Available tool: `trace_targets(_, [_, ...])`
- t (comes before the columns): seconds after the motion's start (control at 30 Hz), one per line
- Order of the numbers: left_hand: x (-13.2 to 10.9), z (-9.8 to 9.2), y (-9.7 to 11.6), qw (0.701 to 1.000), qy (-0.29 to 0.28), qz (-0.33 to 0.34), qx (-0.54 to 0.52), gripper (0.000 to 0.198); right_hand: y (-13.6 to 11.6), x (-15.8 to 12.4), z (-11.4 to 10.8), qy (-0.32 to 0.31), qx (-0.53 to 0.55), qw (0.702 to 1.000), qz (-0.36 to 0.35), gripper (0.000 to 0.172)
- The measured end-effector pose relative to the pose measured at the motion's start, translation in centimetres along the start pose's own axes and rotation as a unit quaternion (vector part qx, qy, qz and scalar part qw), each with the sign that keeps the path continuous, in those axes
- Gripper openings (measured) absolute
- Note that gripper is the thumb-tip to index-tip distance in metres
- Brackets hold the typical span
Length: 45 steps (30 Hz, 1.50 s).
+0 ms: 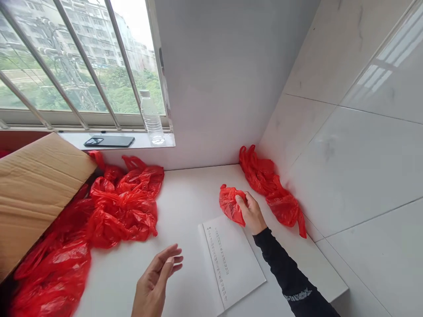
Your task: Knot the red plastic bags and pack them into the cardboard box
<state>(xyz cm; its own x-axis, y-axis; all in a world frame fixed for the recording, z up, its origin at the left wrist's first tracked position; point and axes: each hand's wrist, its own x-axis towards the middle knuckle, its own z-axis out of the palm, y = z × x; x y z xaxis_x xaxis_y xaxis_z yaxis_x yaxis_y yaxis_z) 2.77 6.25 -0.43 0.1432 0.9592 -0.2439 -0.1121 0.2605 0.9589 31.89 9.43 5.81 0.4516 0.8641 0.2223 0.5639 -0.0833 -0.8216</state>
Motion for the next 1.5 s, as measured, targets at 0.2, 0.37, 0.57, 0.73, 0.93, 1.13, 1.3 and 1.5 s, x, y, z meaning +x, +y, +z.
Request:
trace_targets(0.2, [-1.7,4.1,0.1,0.930,-0.129,-0.146,-0.311,0.043,-3.6,-9.0,1.2,-0.226,0.311,0.915,0.122,0.031])
trace_targets(0.37, [-2.4,3.6,0.0,0.948,-0.046,-0.115,-0.292,0.045,-3.0,-10.3,1.0,-0.312,0.214,0.920,0.100,0.039])
trace_targets(0.57, [-3.3,3.2,0.2,0.970,-0.098,-0.086,-0.205,0.048,-3.6,-10.1,1.2,-0.321,0.152,0.932,0.068,0.040])
trace_targets(0.73, [-3.4,4.0,-0.1,0.984,-0.086,-0.030,-0.153,0.039,-4.2,-11.1,2.4,-0.334,0.191,0.919,0.086,0.031])
trace_targets(0.93, [-3.2,3.8,-0.4,0.993,-0.052,-0.015,-0.107,0.031,-3.7,-11.2,3.1,-0.303,0.174,0.934,0.077,0.035])
trace_targets(1.13, [-3.2,3.6,-0.6,0.991,-0.059,-0.047,-0.110,0.032,-3.6,-11.2,3.7,-0.314,0.222,0.919,0.094,0.030])
trace_targets(1.3, [-3.3,3.4,-0.6,0.987,-0.070,-0.045,-0.139,0.034,-3.7,-11.2,3.9,-0.322,0.236,0.910,0.108,0.031])
trace_targets(1.5, [-3.4,3.7,-1.0,0.987,-0.072,-0.069,-0.127,0.043,-3.6,-11.5,4.4,-0.292,0.233,0.921,0.111,0.032])
